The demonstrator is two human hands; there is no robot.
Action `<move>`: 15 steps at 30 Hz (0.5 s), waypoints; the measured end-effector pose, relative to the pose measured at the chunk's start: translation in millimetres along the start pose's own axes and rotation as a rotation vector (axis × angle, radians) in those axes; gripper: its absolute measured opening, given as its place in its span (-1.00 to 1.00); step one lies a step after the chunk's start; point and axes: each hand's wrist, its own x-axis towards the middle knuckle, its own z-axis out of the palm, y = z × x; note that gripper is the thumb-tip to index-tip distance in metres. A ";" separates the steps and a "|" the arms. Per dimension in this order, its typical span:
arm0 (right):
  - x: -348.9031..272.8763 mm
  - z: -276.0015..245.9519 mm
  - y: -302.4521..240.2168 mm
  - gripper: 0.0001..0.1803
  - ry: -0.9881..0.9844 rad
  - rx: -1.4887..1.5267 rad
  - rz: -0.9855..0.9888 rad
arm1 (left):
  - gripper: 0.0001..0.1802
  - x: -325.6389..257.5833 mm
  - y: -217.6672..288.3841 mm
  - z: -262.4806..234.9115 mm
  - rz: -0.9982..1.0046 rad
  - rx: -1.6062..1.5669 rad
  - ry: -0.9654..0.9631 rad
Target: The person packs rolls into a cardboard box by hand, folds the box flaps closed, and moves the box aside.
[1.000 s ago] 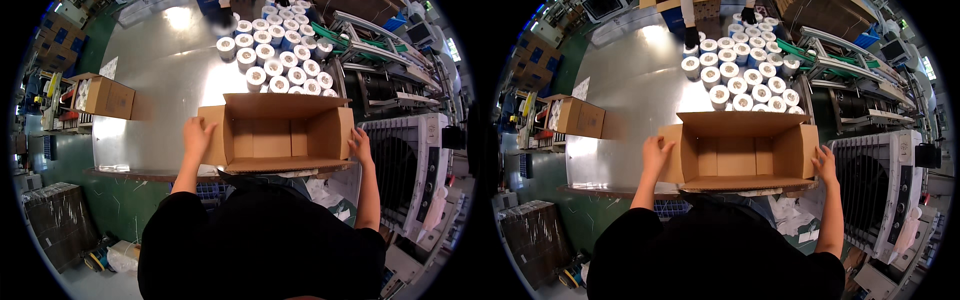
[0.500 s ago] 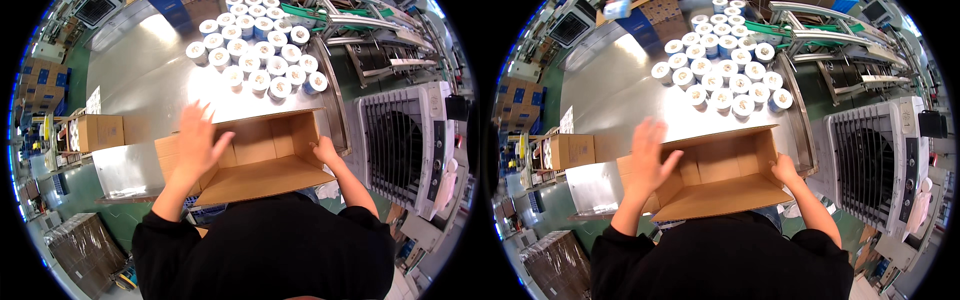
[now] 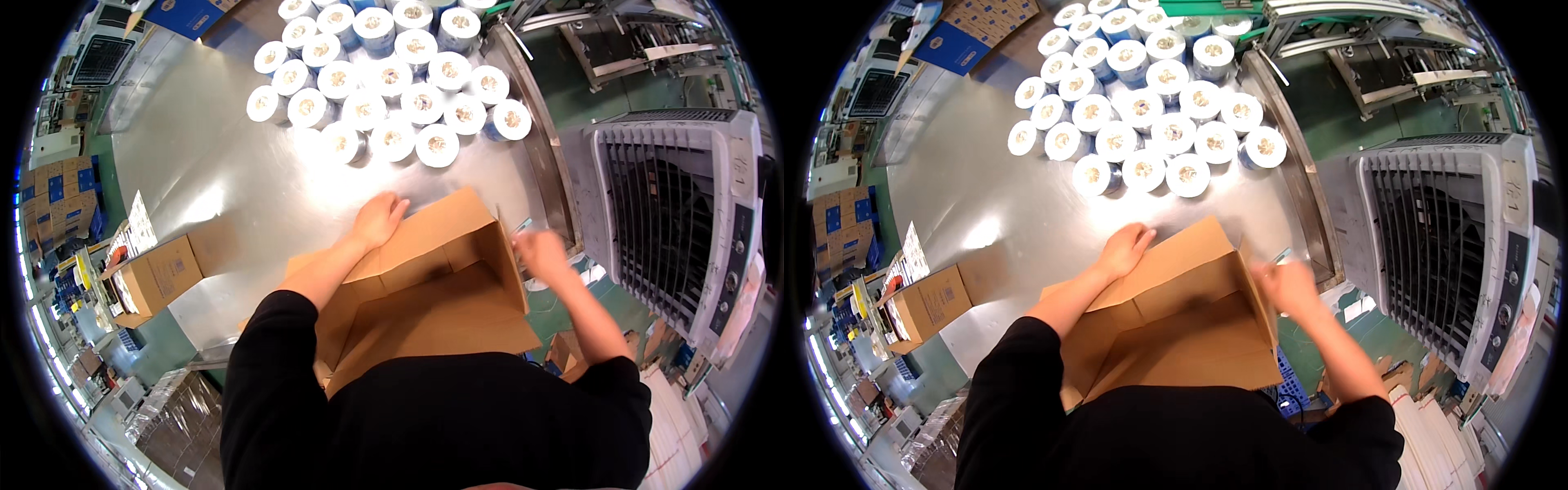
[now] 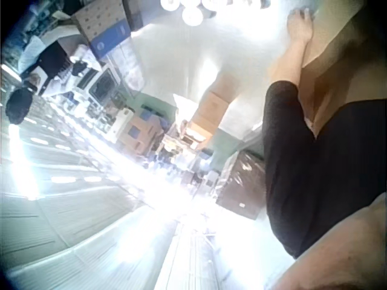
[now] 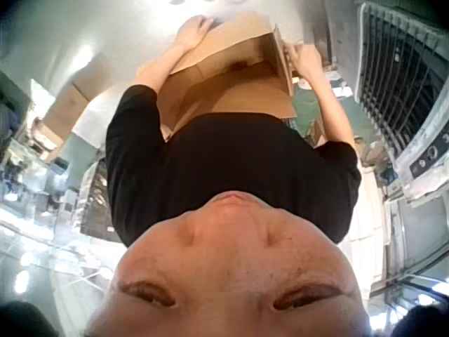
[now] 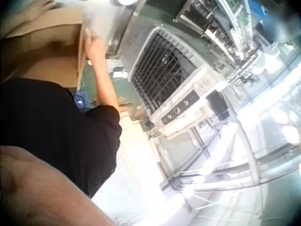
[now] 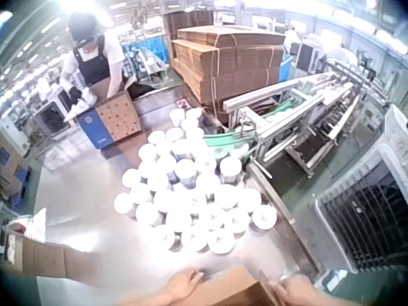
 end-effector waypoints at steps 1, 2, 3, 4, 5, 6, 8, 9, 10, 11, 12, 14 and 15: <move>25.5 -9.2 9.0 -0.54 0.062 0.062 0.061 | -0.59 12.3 -9.6 7.8 0.055 0.060 0.178; 55.9 -15.2 2.4 -0.56 0.205 0.010 0.048 | -0.61 29.6 -20.0 12.9 0.108 0.124 0.355; 86.3 -19.4 -8.3 -0.58 0.352 -0.047 0.042 | -0.54 50.1 -24.5 4.9 0.206 0.087 0.495; 116.0 -12.5 -9.0 -0.62 0.358 -0.026 -0.005 | -0.48 71.5 -21.0 -6.1 0.206 0.245 0.586; 143.2 -4.7 -15.3 -0.54 0.301 -0.049 -0.049 | -0.41 86.7 -13.0 -22.3 0.218 0.319 0.576; 166.3 4.0 -23.4 -0.43 0.245 -0.074 -0.096 | -0.41 100.3 -11.4 -28.7 0.268 0.417 0.638; 206.8 27.6 -31.5 -0.14 0.062 -0.259 -0.032 | -0.42 121.1 -18.0 -40.4 0.249 0.537 0.544; 217.4 38.3 -35.5 -0.11 0.042 -0.216 0.022 | -0.43 129.0 -22.1 -43.0 0.232 0.589 0.499; 225.7 48.3 -38.7 -0.07 0.025 -0.173 0.077 | -0.49 135.8 -23.4 -45.7 0.266 0.630 0.537; 231.5 57.1 -39.3 -0.03 0.008 -0.131 0.134 | -0.50 143.5 -23.9 -47.5 0.250 0.657 0.487; 237.2 68.6 -35.5 -0.02 0.103 0.003 0.087 | -0.51 149.9 -25.4 -49.9 0.229 0.682 0.441; 246.5 75.3 -24.7 -0.02 0.182 0.033 0.038 | -0.55 157.9 -21.7 -53.8 0.197 0.787 0.401; 249.4 74.0 -22.2 -0.03 0.230 0.048 0.003 | -0.57 160.3 -15.9 -58.8 0.170 0.797 0.332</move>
